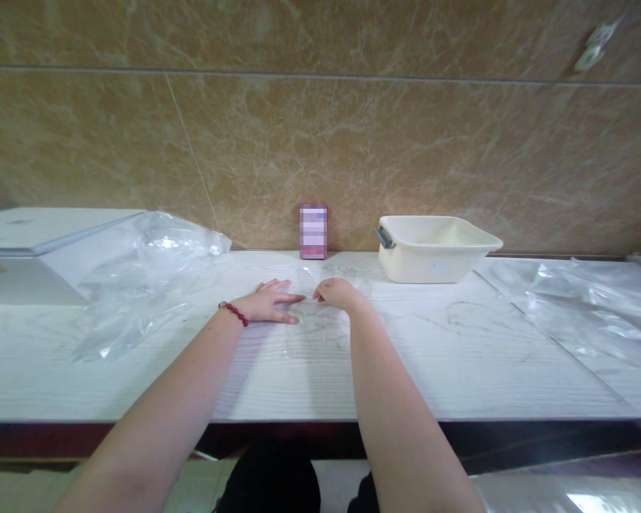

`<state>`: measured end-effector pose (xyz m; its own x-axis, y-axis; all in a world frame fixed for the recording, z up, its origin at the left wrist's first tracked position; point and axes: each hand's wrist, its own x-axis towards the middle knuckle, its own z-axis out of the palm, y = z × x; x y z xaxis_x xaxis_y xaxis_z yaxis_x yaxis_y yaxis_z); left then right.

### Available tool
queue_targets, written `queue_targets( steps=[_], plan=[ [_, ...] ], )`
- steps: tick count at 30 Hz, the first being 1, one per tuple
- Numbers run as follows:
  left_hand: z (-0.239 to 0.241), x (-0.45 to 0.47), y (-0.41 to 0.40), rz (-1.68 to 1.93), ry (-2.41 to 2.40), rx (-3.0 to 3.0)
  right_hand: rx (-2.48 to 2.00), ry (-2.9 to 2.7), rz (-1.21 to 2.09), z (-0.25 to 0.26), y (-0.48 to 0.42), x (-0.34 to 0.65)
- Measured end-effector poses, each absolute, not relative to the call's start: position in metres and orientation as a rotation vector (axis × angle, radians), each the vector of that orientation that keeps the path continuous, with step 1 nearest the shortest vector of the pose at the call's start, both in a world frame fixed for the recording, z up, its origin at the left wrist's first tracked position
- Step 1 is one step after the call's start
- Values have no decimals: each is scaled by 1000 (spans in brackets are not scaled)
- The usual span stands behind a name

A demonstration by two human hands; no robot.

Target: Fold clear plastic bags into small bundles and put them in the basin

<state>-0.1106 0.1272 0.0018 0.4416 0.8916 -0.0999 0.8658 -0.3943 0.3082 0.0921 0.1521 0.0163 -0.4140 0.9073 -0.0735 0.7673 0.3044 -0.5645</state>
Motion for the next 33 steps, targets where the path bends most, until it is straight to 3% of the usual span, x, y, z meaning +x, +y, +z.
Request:
queue_targets(
  steps=[17, 24, 33],
  plan=[
    [0, -113, 128, 84, 1515, 2376, -1598, -2304, 647, 6, 153, 105],
    [3, -112, 125, 105, 1489, 2413, -1817, -2218, 603, 14, 151, 110],
    [7, -100, 124, -54, 1604, 2471, -1486, -2528, 674, 17, 150, 105]
  ],
)
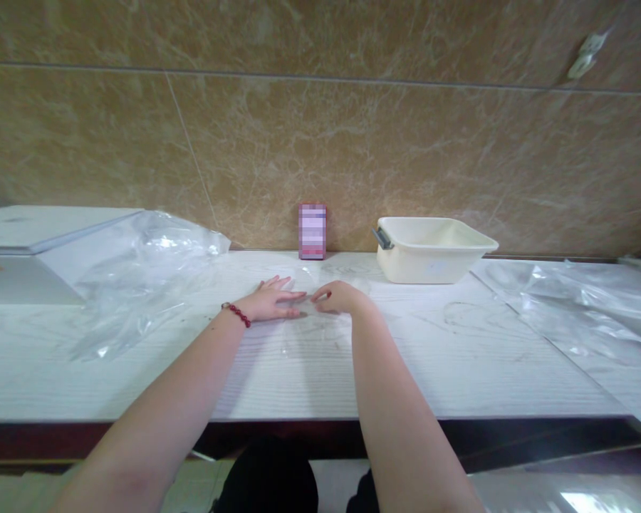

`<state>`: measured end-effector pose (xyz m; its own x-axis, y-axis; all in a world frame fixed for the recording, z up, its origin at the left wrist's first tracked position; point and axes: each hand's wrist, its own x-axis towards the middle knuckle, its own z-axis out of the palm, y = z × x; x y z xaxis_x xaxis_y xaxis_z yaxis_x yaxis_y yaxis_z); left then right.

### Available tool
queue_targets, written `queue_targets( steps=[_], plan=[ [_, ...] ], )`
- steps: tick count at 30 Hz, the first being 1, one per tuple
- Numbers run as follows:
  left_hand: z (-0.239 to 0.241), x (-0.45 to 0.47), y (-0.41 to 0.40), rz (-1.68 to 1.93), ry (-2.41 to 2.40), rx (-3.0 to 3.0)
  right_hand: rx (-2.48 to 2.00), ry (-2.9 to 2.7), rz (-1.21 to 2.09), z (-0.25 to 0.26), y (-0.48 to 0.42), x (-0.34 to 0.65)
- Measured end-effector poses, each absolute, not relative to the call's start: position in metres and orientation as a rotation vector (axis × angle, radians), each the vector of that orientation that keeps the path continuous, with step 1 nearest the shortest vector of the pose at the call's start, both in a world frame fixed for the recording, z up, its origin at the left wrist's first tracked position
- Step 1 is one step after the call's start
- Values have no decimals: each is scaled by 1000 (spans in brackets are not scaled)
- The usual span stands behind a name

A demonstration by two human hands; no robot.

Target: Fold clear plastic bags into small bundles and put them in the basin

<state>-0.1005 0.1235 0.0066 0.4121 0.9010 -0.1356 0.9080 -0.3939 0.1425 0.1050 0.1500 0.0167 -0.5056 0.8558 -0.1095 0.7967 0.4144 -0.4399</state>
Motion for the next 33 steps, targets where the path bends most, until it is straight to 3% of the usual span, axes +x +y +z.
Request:
queue_targets(
  steps=[26, 33],
  plan=[
    [8, -111, 119, -222, 1536, 2458, -1620, -2416, 762, 12, 154, 131],
    [9, -107, 126, -3, 1596, 2498, -1969, -1721, 436, 12, 170, 169]
  ],
)
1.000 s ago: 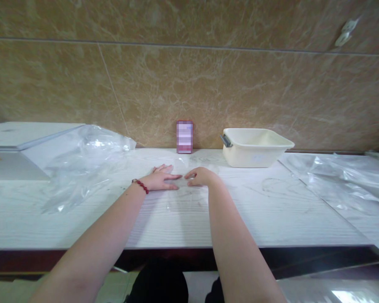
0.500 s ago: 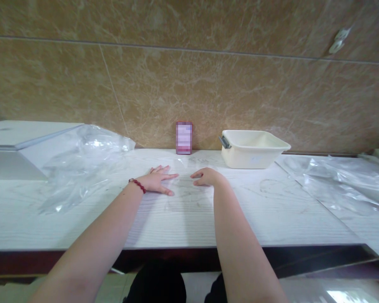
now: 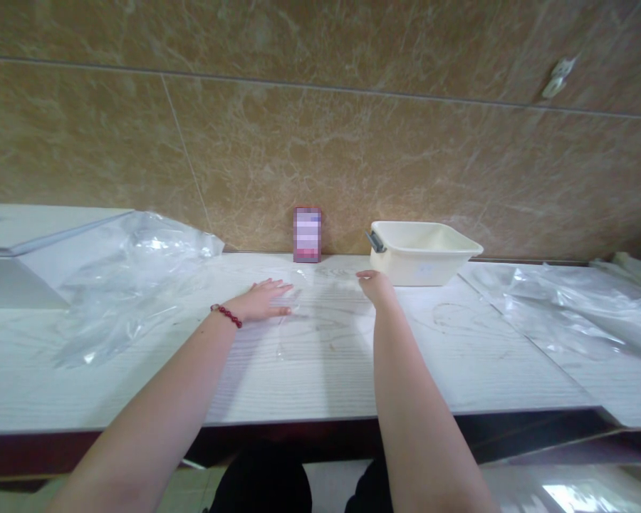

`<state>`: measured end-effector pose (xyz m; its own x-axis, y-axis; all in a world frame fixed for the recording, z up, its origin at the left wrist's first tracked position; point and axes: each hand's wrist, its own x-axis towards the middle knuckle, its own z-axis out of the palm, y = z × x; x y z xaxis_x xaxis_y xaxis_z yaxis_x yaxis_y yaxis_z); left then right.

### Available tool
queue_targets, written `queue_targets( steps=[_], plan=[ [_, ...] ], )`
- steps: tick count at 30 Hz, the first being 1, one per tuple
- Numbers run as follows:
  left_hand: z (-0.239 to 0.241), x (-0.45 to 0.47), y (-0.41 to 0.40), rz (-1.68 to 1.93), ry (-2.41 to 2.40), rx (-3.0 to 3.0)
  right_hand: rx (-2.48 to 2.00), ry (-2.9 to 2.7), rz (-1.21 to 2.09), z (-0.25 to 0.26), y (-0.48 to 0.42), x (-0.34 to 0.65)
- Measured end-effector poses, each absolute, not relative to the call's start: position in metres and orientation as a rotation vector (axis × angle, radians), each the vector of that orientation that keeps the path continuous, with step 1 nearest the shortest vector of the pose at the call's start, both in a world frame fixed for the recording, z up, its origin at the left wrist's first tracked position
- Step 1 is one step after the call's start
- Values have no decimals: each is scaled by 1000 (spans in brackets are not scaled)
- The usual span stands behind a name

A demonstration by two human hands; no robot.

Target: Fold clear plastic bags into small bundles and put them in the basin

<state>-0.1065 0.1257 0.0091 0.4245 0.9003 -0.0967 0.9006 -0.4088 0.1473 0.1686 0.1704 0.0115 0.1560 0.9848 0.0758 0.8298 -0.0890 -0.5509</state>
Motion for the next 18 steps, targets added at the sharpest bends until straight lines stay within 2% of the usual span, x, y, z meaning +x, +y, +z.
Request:
queue_targets(
  steps=[9, 18],
  plan=[
    [9, -98, 126, 205, 1595, 2542, -2196, -1590, 298, -3, 170, 189],
    [9, -93, 127, 212, 1518, 2564, -2081, -1503, 144, -11, 166, 175]
  ],
)
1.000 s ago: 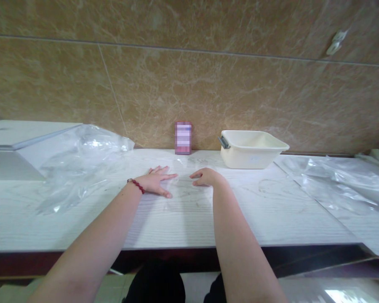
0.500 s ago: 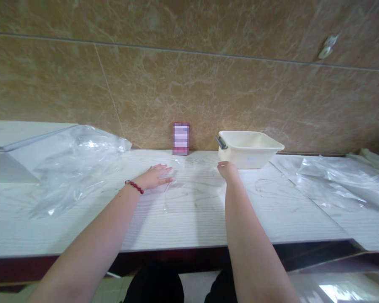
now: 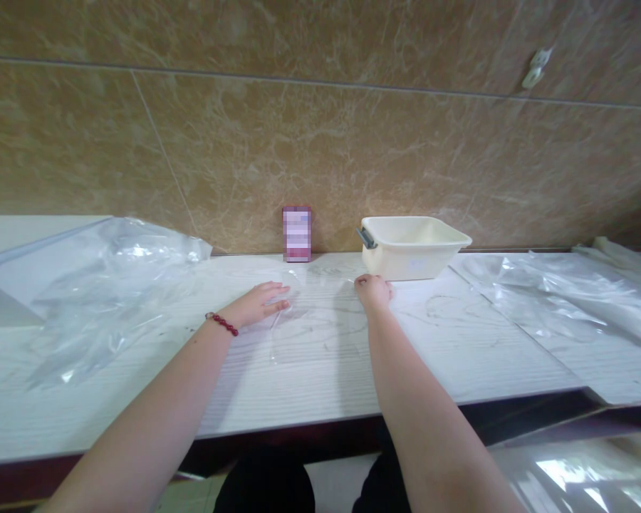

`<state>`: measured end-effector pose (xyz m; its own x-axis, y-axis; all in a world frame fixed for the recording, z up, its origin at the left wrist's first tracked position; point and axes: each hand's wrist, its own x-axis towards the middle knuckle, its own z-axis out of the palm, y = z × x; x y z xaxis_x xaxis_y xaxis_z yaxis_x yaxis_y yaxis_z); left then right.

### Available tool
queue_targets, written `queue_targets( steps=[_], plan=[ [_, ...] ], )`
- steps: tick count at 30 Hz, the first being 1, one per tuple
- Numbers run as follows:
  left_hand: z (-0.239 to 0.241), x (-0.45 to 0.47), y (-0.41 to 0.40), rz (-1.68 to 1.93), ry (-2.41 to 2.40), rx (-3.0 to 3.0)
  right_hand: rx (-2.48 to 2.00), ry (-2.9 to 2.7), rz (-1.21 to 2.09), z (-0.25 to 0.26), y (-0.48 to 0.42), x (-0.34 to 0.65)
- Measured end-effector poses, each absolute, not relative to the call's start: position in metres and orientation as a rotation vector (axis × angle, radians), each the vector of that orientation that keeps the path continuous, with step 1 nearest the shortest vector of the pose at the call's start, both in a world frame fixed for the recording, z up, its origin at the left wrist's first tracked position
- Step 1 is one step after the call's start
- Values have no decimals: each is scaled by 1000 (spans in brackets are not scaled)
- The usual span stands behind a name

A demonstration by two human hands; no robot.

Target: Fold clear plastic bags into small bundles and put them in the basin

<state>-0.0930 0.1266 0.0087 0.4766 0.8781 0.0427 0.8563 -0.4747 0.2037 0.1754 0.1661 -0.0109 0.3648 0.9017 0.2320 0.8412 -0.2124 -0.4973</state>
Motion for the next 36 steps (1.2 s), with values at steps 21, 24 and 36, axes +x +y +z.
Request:
queue_targets(
  steps=[21, 24, 36],
  plan=[
    [3, -81, 120, -103, 1526, 2559, -1521, -1443, 465, -20, 184, 176],
    [4, -81, 121, -106, 1529, 2557, -1470, -1376, 503, -22, 186, 178],
    [4, -82, 122, -87, 1499, 2583, -1470, -1280, 462, -22, 186, 182]
  ],
)
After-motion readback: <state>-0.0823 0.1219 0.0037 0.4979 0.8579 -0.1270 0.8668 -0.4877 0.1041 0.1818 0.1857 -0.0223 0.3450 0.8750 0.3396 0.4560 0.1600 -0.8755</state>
